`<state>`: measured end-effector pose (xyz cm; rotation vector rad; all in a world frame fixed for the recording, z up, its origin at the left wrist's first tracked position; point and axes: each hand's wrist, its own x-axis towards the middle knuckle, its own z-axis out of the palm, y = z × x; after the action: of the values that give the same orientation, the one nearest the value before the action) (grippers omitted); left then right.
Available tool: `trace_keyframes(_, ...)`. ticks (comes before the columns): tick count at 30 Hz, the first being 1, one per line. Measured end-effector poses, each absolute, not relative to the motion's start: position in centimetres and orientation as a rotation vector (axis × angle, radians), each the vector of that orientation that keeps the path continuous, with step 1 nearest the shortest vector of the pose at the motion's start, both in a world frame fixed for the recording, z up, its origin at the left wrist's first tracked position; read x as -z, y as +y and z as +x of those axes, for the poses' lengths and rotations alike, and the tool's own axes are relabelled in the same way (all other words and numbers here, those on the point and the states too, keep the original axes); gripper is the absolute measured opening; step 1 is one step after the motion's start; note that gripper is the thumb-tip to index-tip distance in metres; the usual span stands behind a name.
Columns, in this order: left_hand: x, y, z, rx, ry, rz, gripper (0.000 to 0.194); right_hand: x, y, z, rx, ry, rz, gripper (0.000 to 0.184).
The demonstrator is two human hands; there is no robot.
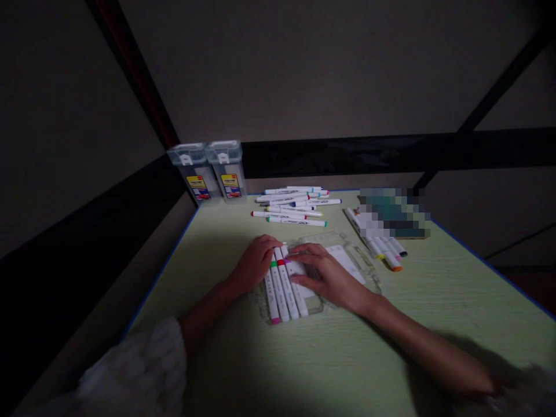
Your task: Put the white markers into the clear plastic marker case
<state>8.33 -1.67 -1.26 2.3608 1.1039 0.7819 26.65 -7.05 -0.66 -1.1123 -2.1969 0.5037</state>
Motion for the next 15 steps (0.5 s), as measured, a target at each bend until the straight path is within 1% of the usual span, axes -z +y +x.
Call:
trace_keyframes(8,1.2,-0.4,8.3,-0.770,1.025,2.386,0.031,0.8,-6.8,26.3,-0.469,-2.138,-1.150,0.028)
trace_keyframes(15,2.0,1.2,8.8,-0.848,0.955,2.339,0.029,1.0,-6.1,26.4,-0.441,-2.097,-1.191,0.028)
